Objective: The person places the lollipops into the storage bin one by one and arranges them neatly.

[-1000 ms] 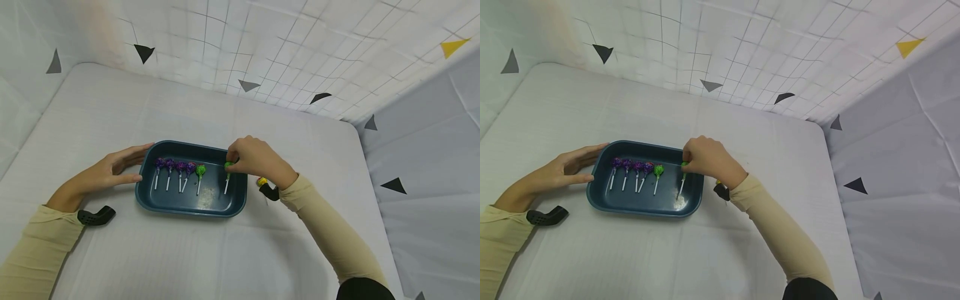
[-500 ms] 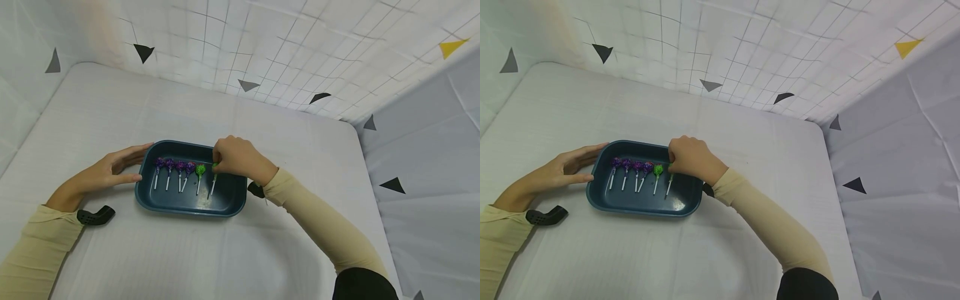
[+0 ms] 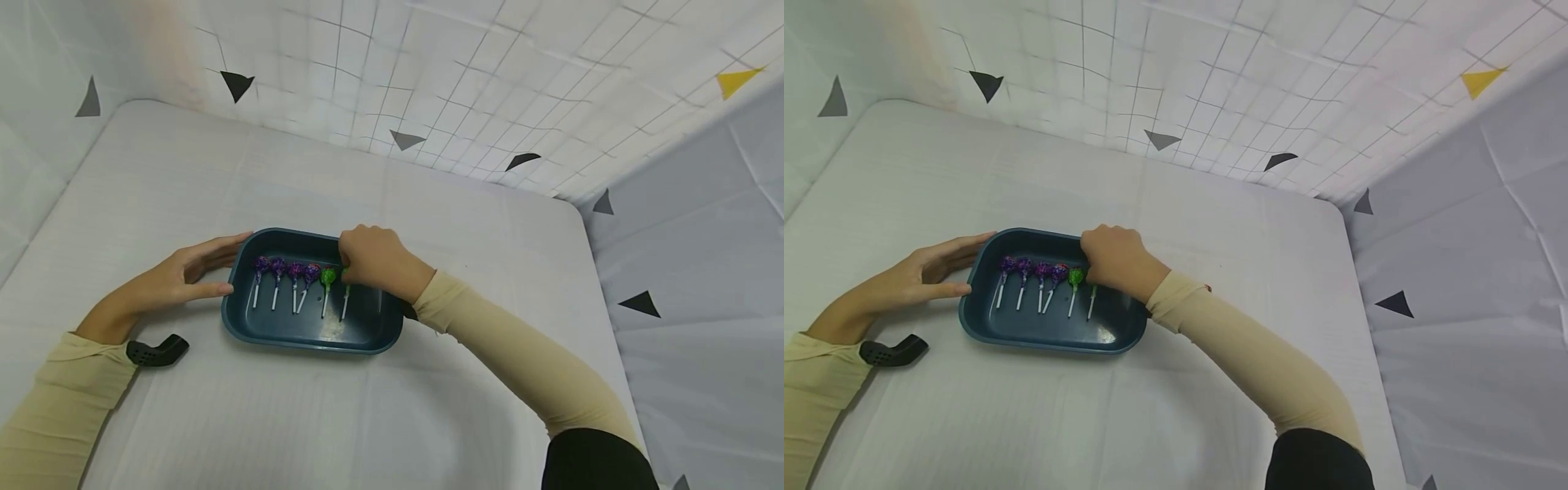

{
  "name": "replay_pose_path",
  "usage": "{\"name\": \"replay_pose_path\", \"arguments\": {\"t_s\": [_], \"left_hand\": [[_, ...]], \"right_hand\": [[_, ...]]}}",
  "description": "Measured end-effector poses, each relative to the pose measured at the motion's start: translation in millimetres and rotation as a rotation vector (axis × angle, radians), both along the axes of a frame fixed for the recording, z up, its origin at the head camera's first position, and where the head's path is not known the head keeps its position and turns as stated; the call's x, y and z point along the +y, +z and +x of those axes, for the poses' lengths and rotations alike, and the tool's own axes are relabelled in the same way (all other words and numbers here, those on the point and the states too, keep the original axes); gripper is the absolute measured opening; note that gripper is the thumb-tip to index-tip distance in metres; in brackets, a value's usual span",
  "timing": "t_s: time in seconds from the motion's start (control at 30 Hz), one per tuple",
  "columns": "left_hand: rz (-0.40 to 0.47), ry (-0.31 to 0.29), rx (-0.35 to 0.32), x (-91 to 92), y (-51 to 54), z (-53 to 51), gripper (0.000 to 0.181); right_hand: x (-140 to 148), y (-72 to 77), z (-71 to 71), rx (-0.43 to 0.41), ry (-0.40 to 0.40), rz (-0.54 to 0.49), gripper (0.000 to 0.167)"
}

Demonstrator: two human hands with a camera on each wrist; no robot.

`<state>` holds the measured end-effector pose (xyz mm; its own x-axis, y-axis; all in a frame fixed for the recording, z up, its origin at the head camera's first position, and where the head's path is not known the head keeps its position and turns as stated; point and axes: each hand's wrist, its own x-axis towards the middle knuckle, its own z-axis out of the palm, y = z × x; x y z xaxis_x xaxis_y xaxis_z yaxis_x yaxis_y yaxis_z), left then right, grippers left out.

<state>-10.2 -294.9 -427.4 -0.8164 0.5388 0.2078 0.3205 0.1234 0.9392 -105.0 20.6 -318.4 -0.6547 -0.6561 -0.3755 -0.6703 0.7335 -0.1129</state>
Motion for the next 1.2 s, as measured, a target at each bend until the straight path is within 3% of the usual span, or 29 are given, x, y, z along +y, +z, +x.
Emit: {"name": "replay_pose_path", "arguments": {"t_s": [0.67, 1.2], "left_hand": [[0.006, -0.001, -0.009, 1.2, 3.3, 2.0, 0.081], [0.004, -0.004, 0.017, -0.6, -2.2, -0.7, 0.083]], "right_hand": [[-16.6, -7.2, 3.7, 0.021, 0.026, 0.110, 0.018], [-17.6, -9.1, 2.4, 0.022, 0.031, 0.104, 0.017]]}}
